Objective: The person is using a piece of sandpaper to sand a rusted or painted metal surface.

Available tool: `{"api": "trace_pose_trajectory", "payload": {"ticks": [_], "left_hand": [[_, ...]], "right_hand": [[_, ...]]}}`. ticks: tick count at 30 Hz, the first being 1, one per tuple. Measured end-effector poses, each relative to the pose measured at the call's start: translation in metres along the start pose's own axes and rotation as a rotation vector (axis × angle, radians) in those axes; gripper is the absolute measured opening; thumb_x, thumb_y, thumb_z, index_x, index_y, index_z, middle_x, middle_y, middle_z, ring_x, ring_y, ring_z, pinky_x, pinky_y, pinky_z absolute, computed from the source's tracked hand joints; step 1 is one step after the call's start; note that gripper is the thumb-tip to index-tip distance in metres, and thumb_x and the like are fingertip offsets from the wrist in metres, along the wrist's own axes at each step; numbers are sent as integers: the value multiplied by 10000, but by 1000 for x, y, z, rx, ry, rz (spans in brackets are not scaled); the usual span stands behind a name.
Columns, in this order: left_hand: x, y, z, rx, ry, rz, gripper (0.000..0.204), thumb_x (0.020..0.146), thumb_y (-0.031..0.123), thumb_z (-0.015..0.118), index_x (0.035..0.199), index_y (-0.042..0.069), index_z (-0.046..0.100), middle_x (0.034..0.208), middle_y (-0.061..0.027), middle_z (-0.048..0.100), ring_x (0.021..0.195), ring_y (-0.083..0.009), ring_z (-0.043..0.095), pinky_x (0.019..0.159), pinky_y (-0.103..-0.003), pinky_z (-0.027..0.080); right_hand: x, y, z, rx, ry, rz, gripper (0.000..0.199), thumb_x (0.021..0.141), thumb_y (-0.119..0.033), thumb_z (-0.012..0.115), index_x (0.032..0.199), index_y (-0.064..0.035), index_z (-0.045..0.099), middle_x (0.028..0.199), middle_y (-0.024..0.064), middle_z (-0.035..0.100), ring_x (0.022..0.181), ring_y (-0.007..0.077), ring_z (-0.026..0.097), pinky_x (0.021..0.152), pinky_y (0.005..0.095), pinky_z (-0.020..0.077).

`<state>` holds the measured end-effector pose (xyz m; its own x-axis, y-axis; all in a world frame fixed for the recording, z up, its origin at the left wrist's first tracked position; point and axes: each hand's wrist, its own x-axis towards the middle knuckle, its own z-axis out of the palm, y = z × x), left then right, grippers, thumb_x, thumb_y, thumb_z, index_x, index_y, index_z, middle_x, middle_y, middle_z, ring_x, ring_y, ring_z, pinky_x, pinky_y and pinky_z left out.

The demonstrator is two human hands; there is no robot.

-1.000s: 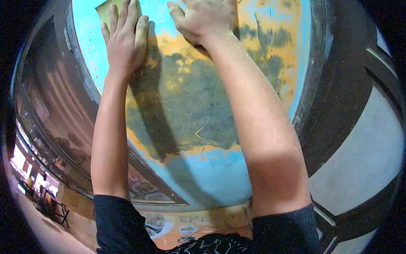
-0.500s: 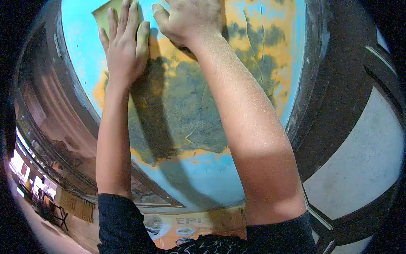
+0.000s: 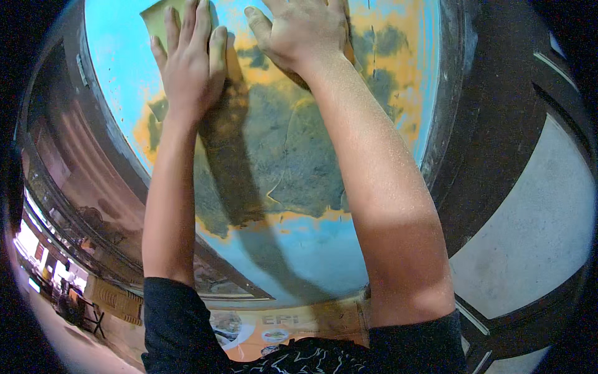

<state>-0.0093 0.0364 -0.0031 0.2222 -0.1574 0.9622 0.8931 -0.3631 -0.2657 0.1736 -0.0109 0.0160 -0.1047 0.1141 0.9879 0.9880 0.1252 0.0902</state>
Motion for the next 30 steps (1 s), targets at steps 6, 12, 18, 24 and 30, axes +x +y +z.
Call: {"api": "trace_pose_trajectory", "payload": {"ticks": [6, 12, 18, 24, 30], "left_hand": [[17, 17, -14, 115, -259, -117, 604, 1078, 339, 371, 1611, 57, 336, 1718, -79, 245, 1604, -308, 130, 1281, -539, 52], [-37, 36, 4, -5, -35, -45, 556, 1069, 408, 464, 1584, 199, 433, 1684, 31, 340, 1576, -306, 239, 1247, -605, 94], [36, 58, -21, -133, -269, -161, 604, 1074, 332, 376, 1610, 56, 338, 1717, -77, 247, 1604, -302, 134, 1285, -533, 45], [-5, 31, 9, -17, 10, 34, 549, 1068, 388, 466, 1583, 198, 435, 1690, 39, 323, 1574, -309, 243, 1252, -588, 107], [-22, 46, 6, 7, -51, -36, 552, 1067, 381, 470, 1590, 208, 428, 1693, 49, 320, 1583, -298, 224, 1252, -600, 82]], "right_hand": [[-14, 13, 7, 52, 50, 18, 614, 1009, -462, 474, 1590, -272, 415, 1696, 53, 291, 1564, 292, 245, 1275, 556, 94], [-16, 31, 14, 4, 118, -63, 621, 998, -474, 490, 1584, -278, 429, 1678, 51, 334, 1535, 305, 294, 1258, 559, 135], [-23, 35, 17, 42, 188, -82, 654, 996, -488, 472, 1612, -300, 365, 1708, 34, 268, 1567, 288, 236, 1270, 560, 120], [-14, 20, 3, 87, 49, -22, 620, 979, -446, 529, 1571, -278, 449, 1685, 55, 322, 1539, 303, 294, 1250, 584, 143], [-15, 31, 6, 115, 63, -39, 628, 988, -473, 509, 1579, -274, 435, 1690, 48, 312, 1551, 298, 272, 1262, 564, 123]]}}
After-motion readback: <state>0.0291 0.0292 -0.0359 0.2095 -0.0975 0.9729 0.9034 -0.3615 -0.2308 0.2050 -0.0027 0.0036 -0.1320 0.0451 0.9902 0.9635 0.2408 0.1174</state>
